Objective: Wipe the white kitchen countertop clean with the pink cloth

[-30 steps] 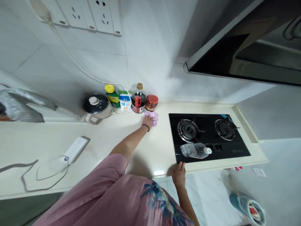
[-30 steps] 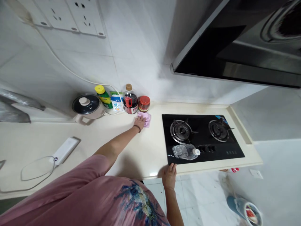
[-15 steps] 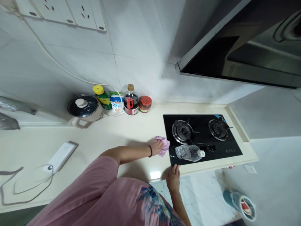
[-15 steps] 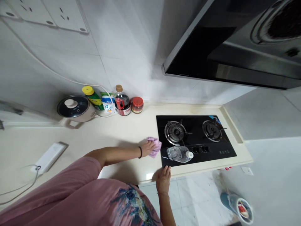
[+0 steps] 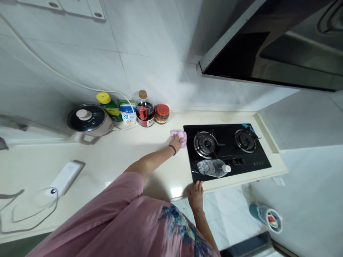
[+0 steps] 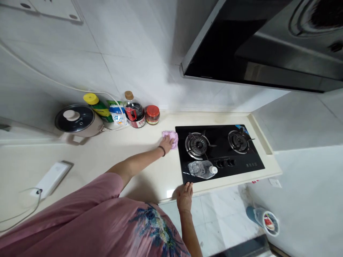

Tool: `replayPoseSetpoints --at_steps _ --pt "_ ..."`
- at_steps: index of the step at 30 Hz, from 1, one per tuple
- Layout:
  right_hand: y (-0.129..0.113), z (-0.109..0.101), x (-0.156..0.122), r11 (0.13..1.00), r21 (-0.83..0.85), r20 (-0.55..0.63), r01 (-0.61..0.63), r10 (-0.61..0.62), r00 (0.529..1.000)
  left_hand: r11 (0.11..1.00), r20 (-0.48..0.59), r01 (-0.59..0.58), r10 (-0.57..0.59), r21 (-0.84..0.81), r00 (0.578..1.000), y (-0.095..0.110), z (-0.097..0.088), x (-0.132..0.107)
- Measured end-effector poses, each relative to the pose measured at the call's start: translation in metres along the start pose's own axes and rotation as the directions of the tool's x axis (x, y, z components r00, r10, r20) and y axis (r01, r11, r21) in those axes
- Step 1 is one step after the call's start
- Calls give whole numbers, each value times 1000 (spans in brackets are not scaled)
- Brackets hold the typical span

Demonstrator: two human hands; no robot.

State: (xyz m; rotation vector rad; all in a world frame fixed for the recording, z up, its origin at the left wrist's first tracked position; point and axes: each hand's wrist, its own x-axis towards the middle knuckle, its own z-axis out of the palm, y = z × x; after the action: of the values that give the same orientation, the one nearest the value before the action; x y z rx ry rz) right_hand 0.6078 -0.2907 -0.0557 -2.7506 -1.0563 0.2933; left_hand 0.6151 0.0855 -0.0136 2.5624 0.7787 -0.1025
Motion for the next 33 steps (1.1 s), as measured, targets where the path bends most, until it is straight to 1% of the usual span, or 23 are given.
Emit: replayPoseSetpoints --at_steps 1,4,5,6,8,9,10,11,13,15,16,17,19,21,22,24,26,27,28,29,31,32,33 --pt "-1 -1 0 1000 -5 2 -2 2 1000 999 15 -35 35 6 999 14 14 -21" --pt "-3 -6 2 1000 -9 5 14 -14 1000 969 24 -230 229 86 973 50 60 -95" --pt "-3 -7 3 999 -11 12 33 -33 999 956 36 -280 278 87 960 59 75 -120" --pt "-4 -8 4 999 -18 24 51 -51 998 927 16 -359 359 108 933 66 88 -144" --pt "-4 -10 5 995 -48 60 89 -86 994 871 -14 -476 481 124 876 72 107 -183" --pt "-4 -11 6 992 -67 76 105 -100 992 848 -27 -514 521 129 853 70 112 -195" --pt "-4 -12 6 990 -83 84 115 -108 991 842 -34 -525 533 127 846 65 113 -202" --pt "-4 -12 6 988 -94 83 118 -111 990 851 -38 -509 517 126 855 57 110 -203" --pt "-4 -13 6 989 -104 68 102 -96 993 910 -37 -394 402 130 915 31 91 -189" --pt "-4 -13 6 992 -108 56 69 -63 996 976 -32 -172 178 136 984 -7 58 -164" --pt "-4 -13 7 992 -112 57 58 -52 997 990 -25 -43 47 135 999 -29 38 -152" --pt "-4 -13 7 991 -118 62 57 -50 997 986 -26 99 -97 130 995 -53 18 -143" --pt "-4 -12 8 989 -134 70 68 -59 996 938 -54 334 -330 91 942 -103 -20 -136" --pt "-3 -11 9 985 -154 65 83 -74 995 894 -89 441 -435 79 896 -149 -51 -147" --pt "-3 -11 10 983 -162 57 90 -81 995 866 -107 495 -487 74 867 -168 -62 -158" --pt "-3 -10 10 980 -169 38 102 -97 995 811 -140 582 -570 67 810 -197 -75 -180" --pt "-2 -10 10 978 -171 28 117 -114 993 757 -161 651 -636 60 755 -207 -76 -197" --pt "-2 -10 10 977 -173 28 122 -119 992 740 -159 670 -656 58 738 -204 -73 -201" --pt "-2 -11 10 977 -175 31 125 -121 992 732 -148 679 -667 57 731 -196 -66 -202" --pt "-2 -11 10 976 -178 36 125 -121 992 741 -131 669 -659 60 741 -181 -57 -200" --pt "-2 -11 10 975 -181 43 126 -120 992 816 -86 574 -568 76 819 -137 -27 -195" --pt "-2 -11 10 975 -183 46 127 -120 992 888 -70 447 -442 105 894 -108 -9 -194" --pt "-2 -12 10 974 -186 48 126 -120 992 950 -43 283 -280 129 959 -77 12 -194"
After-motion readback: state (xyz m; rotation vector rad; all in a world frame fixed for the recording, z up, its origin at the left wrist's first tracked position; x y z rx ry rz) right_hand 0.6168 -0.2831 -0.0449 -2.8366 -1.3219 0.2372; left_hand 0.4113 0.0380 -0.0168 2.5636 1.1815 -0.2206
